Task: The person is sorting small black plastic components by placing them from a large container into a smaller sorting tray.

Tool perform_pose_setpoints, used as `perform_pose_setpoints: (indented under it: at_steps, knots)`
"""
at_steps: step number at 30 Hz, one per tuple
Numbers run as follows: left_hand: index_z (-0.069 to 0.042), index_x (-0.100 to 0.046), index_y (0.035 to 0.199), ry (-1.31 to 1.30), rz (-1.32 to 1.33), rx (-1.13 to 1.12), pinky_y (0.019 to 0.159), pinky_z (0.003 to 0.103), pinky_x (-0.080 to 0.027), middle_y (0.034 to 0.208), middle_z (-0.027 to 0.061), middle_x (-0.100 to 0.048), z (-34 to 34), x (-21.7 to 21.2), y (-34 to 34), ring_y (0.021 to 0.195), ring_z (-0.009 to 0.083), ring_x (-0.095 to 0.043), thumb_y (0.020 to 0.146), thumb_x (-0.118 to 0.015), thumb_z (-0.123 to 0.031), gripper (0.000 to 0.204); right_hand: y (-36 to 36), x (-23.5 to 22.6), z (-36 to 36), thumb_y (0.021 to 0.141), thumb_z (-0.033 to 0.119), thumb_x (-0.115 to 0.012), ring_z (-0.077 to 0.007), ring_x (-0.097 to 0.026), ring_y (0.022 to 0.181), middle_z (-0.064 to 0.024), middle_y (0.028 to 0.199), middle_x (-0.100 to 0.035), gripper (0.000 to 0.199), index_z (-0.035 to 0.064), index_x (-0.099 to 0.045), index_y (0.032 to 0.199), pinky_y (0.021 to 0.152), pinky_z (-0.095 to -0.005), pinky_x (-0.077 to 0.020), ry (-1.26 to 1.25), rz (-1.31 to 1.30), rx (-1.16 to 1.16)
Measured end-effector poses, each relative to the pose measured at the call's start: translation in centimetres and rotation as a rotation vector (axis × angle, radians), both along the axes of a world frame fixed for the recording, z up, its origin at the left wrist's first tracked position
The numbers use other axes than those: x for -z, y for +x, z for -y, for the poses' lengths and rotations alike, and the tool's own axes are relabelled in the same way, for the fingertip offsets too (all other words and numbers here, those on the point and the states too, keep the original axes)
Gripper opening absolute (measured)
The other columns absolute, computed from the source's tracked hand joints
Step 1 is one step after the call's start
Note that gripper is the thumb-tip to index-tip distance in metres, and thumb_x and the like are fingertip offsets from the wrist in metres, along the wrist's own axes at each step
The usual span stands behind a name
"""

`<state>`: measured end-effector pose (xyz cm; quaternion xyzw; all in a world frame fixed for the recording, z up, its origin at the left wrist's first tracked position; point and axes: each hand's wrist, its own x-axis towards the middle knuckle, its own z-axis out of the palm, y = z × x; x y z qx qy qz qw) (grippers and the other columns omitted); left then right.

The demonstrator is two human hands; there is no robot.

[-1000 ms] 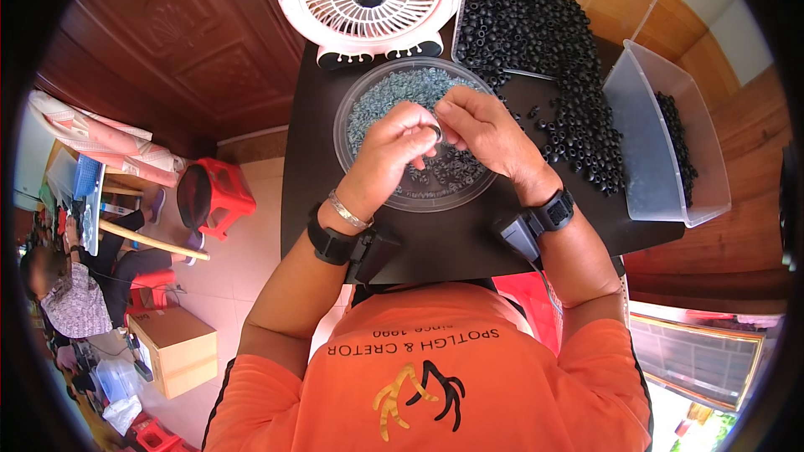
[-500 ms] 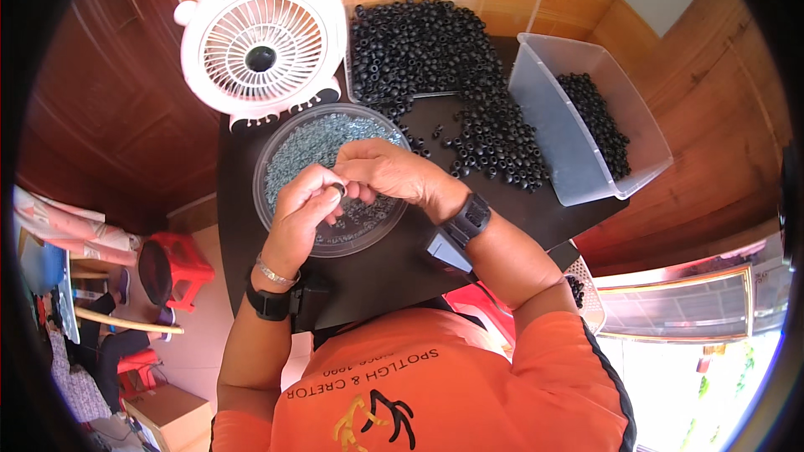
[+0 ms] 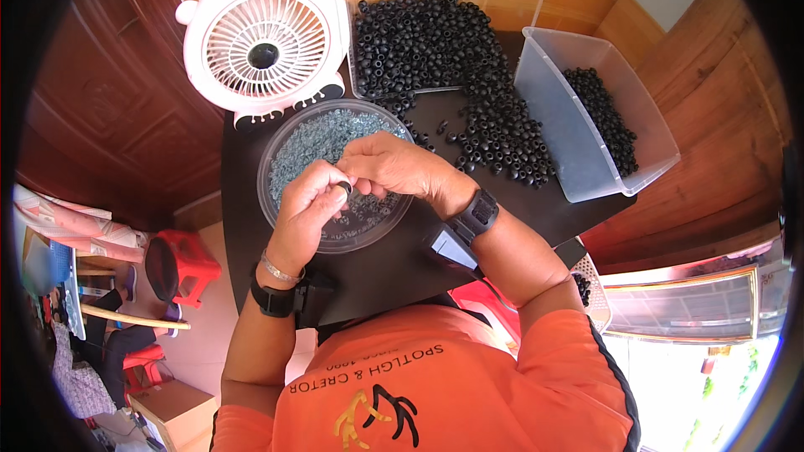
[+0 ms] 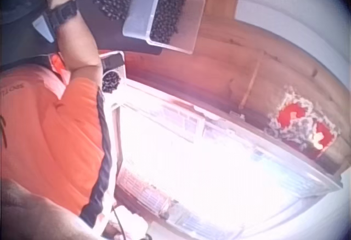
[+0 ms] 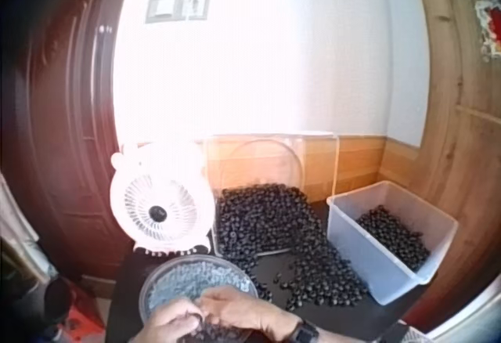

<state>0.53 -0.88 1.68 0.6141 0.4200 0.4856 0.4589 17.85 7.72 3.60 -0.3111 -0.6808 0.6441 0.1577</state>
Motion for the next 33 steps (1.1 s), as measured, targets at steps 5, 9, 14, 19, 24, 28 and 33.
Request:
perform_pose_setpoints:
  at_steps: [5,9,14,19,24,28,33]
  knots:
    - [-0.001,-0.057,0.091,-0.122,0.003,-0.055,0.062,0.023,-0.042,0.084,0.0044,-0.057,0.0,-0.2,-0.6,0.069,0.0104,-0.054,0.091,-0.051,-0.022,0.022,-0.2,0.1,0.3,0.089,0.025,-0.057,-0.0085,-0.051,0.058,-0.0022,0.070,-0.057,0.025,0.0007,-0.062,0.083,0.052,-0.0229,-0.0427,0.077,-0.068,0.018]
    - [-0.002,-0.056,0.091,-0.203,0.201,-0.056,0.059,0.025,-0.041,0.083,0.0041,-0.058,-0.6,0.2,-0.9,0.067,0.0118,-0.055,0.092,-0.051,-0.026,0.024,-0.5,1.2,0.2,0.089,0.019,-0.059,-0.0106,-0.052,0.062,-0.0026,0.072,-0.058,0.020,-0.0006,-0.062,0.088,0.058,-0.0247,-0.0433,0.259,-0.100,0.044]
    - [-0.004,-0.053,0.092,-0.266,0.614,0.019,0.057,0.025,-0.041,0.080,0.0043,-0.054,-0.9,0.5,-2.0,0.064,0.0139,-0.053,0.094,-0.049,-0.026,0.023,-1.0,1.0,0.6,0.088,0.007,-0.060,-0.0082,-0.052,0.072,-0.0019,0.077,-0.060,0.011,-0.0008,-0.062,0.095,0.067,-0.0251,-0.0445,0.378,-0.188,0.124]
    - [-0.001,-0.055,0.097,-0.279,0.649,-0.022,0.050,0.024,-0.037,0.068,0.0019,-0.049,-0.9,0.4,-2.3,0.055,0.0124,-0.047,0.094,-0.049,-0.025,0.025,-1.0,-0.2,1.2,0.091,0.007,-0.060,-0.0047,-0.051,0.076,0.0013,0.080,-0.060,0.011,-0.0002,-0.063,0.099,0.069,-0.0222,-0.0450,0.387,-0.210,0.163]
    - [-0.001,-0.057,0.096,-0.285,0.535,-0.004,0.047,0.023,-0.036,0.062,-0.0002,-0.048,-0.8,0.0,-2.1,0.053,0.0098,-0.045,0.094,-0.050,-0.024,0.025,-1.0,0.0,1.0,0.092,0.006,-0.060,-0.0060,-0.056,0.083,0.0007,0.087,-0.063,0.012,-0.0003,-0.065,0.101,0.076,-0.0234,-0.0468,0.434,-0.229,0.182]
    - [-0.001,-0.057,0.095,-0.313,0.375,-0.055,0.048,0.023,-0.036,0.064,-0.0002,-0.049,-0.6,-0.2,-1.3,0.053,0.0092,-0.046,0.092,-0.051,-0.022,0.022,-1.3,-0.1,1.4,0.089,0.004,-0.062,-0.0097,-0.057,0.072,-0.0043,0.077,-0.063,0.006,0.0006,-0.065,0.093,0.067,-0.0252,-0.0478,0.565,-0.287,0.206]
    - [-0.002,-0.057,0.094,-0.289,0.330,-0.084,0.051,0.022,-0.037,0.067,0.0000,-0.050,-0.6,-0.1,-1.0,0.055,0.0099,-0.047,0.093,-0.050,-0.022,0.021,-1.3,-0.6,1.8,0.081,0.003,-0.065,-0.0290,-0.063,0.073,-0.0121,0.079,-0.063,0.007,0.0047,-0.066,0.088,0.066,-0.0346,-0.0500,0.867,-0.208,0.237]
